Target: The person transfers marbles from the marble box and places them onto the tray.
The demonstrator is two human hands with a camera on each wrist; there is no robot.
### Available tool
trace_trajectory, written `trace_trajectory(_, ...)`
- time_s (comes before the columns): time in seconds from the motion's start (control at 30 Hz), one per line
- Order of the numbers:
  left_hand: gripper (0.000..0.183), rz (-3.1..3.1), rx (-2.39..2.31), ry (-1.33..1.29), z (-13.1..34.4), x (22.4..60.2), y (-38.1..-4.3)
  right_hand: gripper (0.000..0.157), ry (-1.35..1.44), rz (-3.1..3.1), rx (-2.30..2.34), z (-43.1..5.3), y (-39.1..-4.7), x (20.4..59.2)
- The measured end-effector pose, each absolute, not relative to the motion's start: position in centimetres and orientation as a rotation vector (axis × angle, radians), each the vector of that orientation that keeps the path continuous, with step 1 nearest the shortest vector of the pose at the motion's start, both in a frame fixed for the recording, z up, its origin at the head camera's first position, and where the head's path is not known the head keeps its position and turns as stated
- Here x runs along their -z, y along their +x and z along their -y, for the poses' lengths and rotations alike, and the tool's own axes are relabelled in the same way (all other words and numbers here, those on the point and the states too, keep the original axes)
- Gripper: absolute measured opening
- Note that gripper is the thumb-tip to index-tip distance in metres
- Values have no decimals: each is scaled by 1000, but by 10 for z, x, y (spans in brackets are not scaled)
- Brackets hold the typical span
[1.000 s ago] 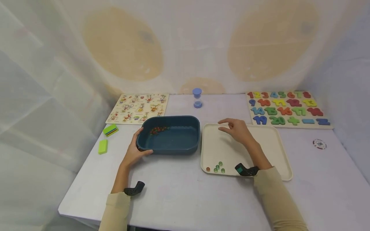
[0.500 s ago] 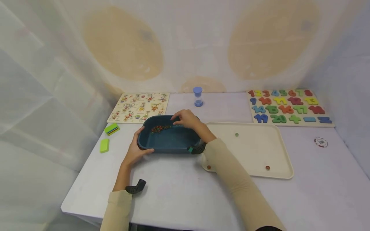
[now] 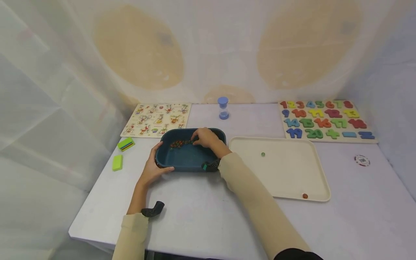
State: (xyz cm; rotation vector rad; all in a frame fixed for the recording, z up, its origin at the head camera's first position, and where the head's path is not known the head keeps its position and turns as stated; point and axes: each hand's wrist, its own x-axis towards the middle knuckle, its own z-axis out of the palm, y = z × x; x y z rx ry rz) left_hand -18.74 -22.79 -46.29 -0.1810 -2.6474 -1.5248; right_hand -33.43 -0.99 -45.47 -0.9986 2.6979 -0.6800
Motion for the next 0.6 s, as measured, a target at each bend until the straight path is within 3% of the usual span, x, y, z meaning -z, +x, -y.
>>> trace_trajectory(0.3, 100, 2645, 1551, -162, 226, 461, -186, 20, -1127, -2715, 912, -19, -324, 439)
trace_trajectory(0.47, 100, 2638, 1552, -172, 228, 462, -185, 20, -1163, -2772, 1170, -78, -306, 417)
trace_trajectory(0.6, 101, 2630, 1556, -203, 228, 464, -186, 23, -970, -2885, 1154, -141, -289, 418)
